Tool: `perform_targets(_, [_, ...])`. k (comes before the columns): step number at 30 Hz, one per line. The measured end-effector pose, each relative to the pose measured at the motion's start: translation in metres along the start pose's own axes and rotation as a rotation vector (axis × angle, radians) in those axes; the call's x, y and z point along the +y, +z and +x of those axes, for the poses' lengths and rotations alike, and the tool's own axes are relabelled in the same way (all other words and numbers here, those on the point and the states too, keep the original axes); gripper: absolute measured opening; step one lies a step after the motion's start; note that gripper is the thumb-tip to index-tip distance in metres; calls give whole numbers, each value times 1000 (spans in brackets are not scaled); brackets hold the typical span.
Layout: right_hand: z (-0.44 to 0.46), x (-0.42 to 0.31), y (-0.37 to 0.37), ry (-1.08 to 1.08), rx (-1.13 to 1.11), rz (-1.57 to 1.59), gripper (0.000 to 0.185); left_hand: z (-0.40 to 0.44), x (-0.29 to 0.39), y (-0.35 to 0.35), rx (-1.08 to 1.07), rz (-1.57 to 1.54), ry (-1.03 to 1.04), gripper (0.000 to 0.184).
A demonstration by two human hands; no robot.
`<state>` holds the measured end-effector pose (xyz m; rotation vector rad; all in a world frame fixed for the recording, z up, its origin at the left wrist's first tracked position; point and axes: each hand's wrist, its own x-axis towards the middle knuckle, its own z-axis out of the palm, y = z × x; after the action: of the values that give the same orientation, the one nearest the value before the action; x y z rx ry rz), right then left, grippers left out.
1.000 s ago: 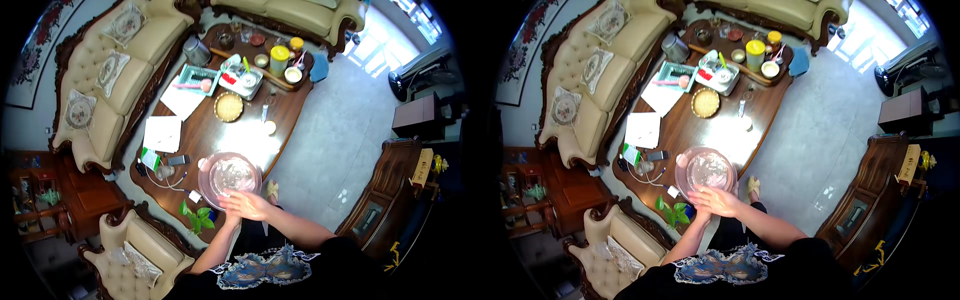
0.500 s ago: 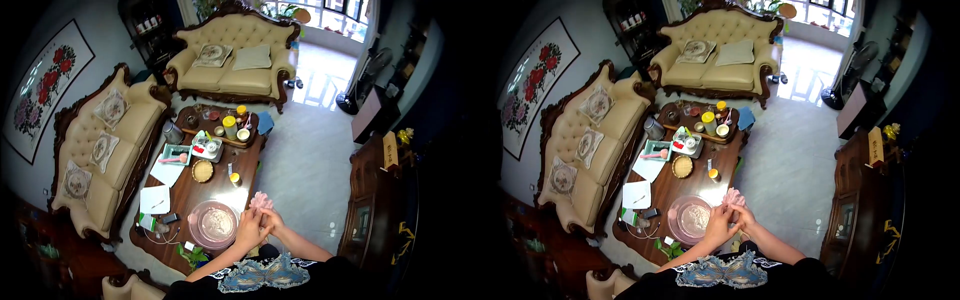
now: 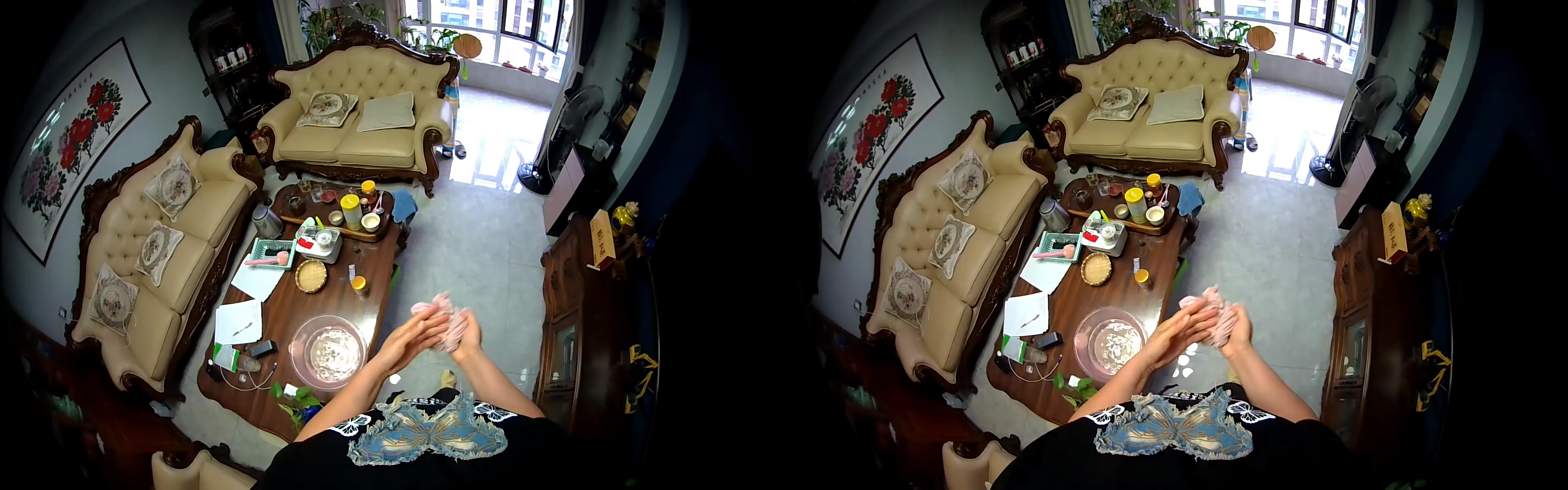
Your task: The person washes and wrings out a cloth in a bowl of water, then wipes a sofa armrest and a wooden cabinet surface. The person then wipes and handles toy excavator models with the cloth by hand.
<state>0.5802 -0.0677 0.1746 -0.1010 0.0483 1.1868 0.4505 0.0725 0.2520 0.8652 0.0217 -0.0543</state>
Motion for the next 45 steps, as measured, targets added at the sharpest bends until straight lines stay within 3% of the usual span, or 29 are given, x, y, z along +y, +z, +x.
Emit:
perform_targets(1, [-7, -14, 23, -183, 185, -411, 50, 6, -5, 0, 0, 1, 2, 73])
perform_targets(2, [-11, -21, 31, -183, 185, -414, 50, 12, -12, 2, 131, 201, 17, 74])
perform_targets(3, [-12, -25, 37, -314, 226, -657, 51, 20, -18, 7, 261, 399, 31, 76])
perform_targets(4, [-14, -29, 41, -444, 267, -902, 52, 34, -30, 20, 356, 192, 79, 69])
perform_targets(5, [-16, -33, 44, -439, 272, -904, 52, 53, -48, 17, 358, 186, 78, 69])
perform_targets(7, [-16, -48, 59, -487, -43, -1536, 50, 102, -70, 15, 420, -35, 137, 52])
perform_targets(9, [-31, -87, 90, -500, -20, -1548, 55, 140, -71, 37, 540, -182, 196, 44])
perform_targets(11, [-45, -142, 115, -630, 162, -1266, 64, 163, -51, 66, 350, -210, 133, 44])
perform_targets(14, [-60, -208, 141, -737, 8, -1114, 68, 200, -72, 100, 234, -32, -133, 51])
perform_targets(15, [-59, -214, 138, -733, 16, -1106, 68, 213, -91, 114, 316, -4, -194, 50])
perform_targets(17, [-48, -218, 129, -214, -343, -363, 67, 232, -106, 157, 257, -405, -198, 48])
perform_targets(19, [-46, -221, 113, -97, -394, -261, 70, 252, -120, 133, -708, -919, -138, 50])
perform_targets(20, [-51, -219, 114, -70, -394, -251, 72, 250, -120, 135, -112, -736, -4, 50])
perform_targets(22, [-63, -223, 101, 51, -407, -300, 77, 251, -92, 113, 355, -483, 48, 47])
perform_targets(23, [-70, -231, 86, 21, -397, -286, 77, 258, -85, 84, 239, -467, -34, 46])
perform_targets(24, [-78, -242, 67, 63, -326, -352, 77, 259, -59, 109, 403, -355, -5, 45])
perform_targets(27, [-98, -280, -1, 32, -61, -427, 77, 263, -32, 89, 424, 195, 36, 35])
perform_targets(29, [-114, -293, -30, -182, 333, -982, 78, 271, -32, 75, 377, 463, -106, 30])
perform_targets(31, [-118, -292, 4, -196, 288, -860, 82, 279, -37, 99, 180, 497, -315, 38])
perform_targets(33, [-112, -283, 23, -215, 166, -1101, 92, 287, -45, 110, 65, 397, -501, 35])
perform_targets(34, [-106, -281, 16, -297, 143, -1127, 76, 290, -40, 125, 106, 421, -497, 32])
perform_targets(35, [-105, -283, 2, -311, 161, -1124, 76, 293, -34, 128, 88, 422, -510, 32])
perform_targets(37, [-106, -294, -15, -23, 272, -1252, 47, 301, -21, 126, 130, 1102, -372, 27])
perform_targets(38, [-109, -290, -19, -154, 323, -1315, 26, 300, -13, 119, 120, 1447, -132, 26])
perform_targets(39, [-113, -291, -11, -157, 331, -1318, 26, 301, -8, 112, 183, 1366, 83, 26])
perform_targets(41, [-125, -295, 2, -142, 234, -1411, 26, 304, 0, 104, 167, 1187, 136, 33])
perform_targets(42, [-125, -291, 17, -153, 242, -1419, 36, 303, 3, 115, 153, 1127, 181, 40])
perform_targets(43, [-122, -286, 21, -173, 241, -1417, 62, 302, 1, 120, 149, 1124, 182, 40])
perform_targets(45, [-115, -273, 43, -353, 167, -1665, 88, 299, -4, 128, 95, 1312, 68, 38])
